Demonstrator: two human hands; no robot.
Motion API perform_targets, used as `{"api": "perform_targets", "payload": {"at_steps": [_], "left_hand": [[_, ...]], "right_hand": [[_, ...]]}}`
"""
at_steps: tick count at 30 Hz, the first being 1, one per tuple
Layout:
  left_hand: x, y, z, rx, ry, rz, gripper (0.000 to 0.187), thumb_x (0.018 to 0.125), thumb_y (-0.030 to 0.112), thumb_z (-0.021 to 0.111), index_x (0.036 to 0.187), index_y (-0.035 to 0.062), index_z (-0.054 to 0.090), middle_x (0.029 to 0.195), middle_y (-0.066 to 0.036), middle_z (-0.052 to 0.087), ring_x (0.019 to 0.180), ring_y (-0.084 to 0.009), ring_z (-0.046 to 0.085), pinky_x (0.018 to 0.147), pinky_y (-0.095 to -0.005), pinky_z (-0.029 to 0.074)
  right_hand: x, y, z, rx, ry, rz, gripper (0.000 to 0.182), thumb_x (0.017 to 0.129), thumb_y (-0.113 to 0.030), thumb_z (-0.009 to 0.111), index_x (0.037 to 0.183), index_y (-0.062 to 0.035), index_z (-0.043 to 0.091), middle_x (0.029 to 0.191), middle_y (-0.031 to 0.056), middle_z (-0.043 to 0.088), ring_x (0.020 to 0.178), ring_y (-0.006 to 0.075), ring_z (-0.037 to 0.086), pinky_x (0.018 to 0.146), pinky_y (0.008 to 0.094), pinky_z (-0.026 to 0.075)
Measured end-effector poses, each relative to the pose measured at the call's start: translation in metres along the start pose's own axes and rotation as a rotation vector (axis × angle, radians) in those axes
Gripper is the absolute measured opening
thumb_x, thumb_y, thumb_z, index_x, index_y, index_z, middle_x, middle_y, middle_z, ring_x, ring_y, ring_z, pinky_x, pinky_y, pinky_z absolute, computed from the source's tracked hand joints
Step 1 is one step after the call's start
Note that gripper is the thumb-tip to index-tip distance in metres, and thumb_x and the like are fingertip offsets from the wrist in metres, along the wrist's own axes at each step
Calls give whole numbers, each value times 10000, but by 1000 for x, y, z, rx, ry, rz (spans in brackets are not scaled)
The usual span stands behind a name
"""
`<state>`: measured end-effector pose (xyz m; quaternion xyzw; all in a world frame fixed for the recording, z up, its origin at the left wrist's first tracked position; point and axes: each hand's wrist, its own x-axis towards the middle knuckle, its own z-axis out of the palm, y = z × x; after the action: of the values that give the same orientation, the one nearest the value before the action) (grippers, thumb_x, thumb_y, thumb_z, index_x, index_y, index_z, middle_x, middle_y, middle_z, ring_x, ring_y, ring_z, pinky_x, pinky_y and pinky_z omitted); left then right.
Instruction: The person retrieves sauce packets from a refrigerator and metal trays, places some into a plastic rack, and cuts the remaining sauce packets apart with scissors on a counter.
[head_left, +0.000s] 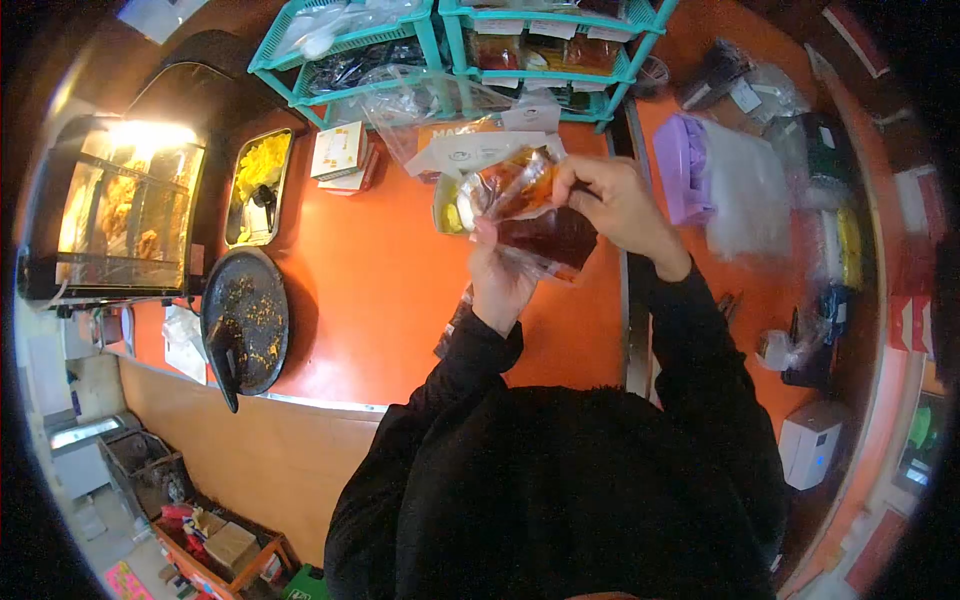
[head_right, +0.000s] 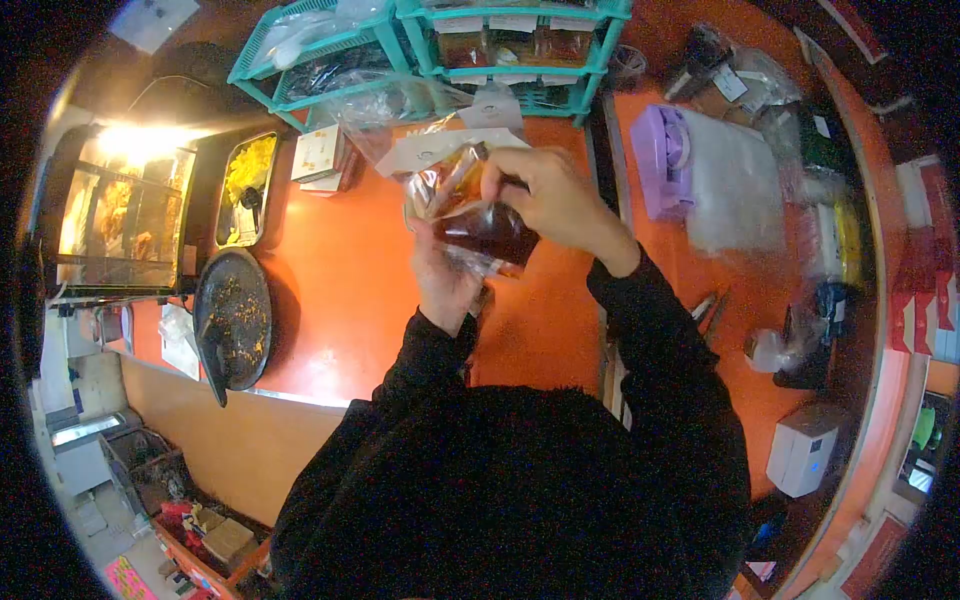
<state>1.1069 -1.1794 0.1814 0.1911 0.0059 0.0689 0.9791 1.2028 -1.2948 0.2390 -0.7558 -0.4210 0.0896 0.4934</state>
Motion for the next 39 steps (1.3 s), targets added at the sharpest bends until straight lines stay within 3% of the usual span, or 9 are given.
{"api": "perform_targets", "payload": {"at_steps": [4,8,16,19,22,25,30,33,39], "left_hand": [[10,-19,-61,-489,-200,-75,590,768,538,439,1129,72,404,1043,-95,507,953,-231,501,818,-381,421],[7,-4,-1,-159,190,-29,585,769,558,418,1097,74,432,1020,-95,518,929,-238,504,821,-377,408],[8,-3,12,-293,144,12,499,812,489,409,1122,98,436,1062,-77,511,976,-240,489,864,-389,389],[13,-3,2,-279,191,99,474,817,476,410,1115,109,441,1034,-57,525,946,-209,503,827,-359,413],[11,-2,11,-235,236,154,446,822,459,413,1091,106,460,979,-46,551,899,-194,521,787,-342,431],[9,-2,12,-208,254,106,463,810,490,410,1065,110,477,963,-52,555,879,-206,526,777,-355,429],[4,-3,20,-157,228,2,517,794,531,398,1074,103,476,1003,-73,545,923,-234,519,805,-390,414],[7,-8,12,-224,304,-27,524,807,517,376,1102,91,455,1047,-83,530,973,-242,502,841,-412,392],[5,-3,5,-263,251,17,506,825,477,369,1130,78,436,1081,-95,512,1001,-260,486,879,-418,363]], "right_hand": [[4,6,-22,226,183,-45,89,722,58,518,729,-28,496,721,12,528,692,103,519,615,218,409],[-6,6,-29,479,155,-17,112,741,80,506,754,-26,475,735,0,487,707,73,479,653,197,396],[-24,-5,3,333,490,81,78,749,47,520,754,-20,481,737,-3,484,685,57,459,622,190,381],[-48,-12,31,152,598,219,71,736,1,558,745,-23,491,722,21,497,666,87,478,629,197,378],[-53,-23,43,-622,728,-10,97,702,-33,598,720,-18,503,698,78,501,639,152,500,595,219,391],[-56,-10,23,-188,582,205,87,701,-10,589,728,-4,507,734,75,507,652,149,507,568,242,407],[-13,-23,-19,-269,98,-189,125,640,18,598,727,-7,512,717,73,489,672,198,519,611,286,418],[-15,-30,-13,-337,-8,33,121,639,6,600,719,-5,511,703,81,476,680,220,518,628,304,414],[-51,-16,-12,-51,260,-29,124,654,41,598,741,-23,538,748,52,524,651,134,514,589,234,412]]}}
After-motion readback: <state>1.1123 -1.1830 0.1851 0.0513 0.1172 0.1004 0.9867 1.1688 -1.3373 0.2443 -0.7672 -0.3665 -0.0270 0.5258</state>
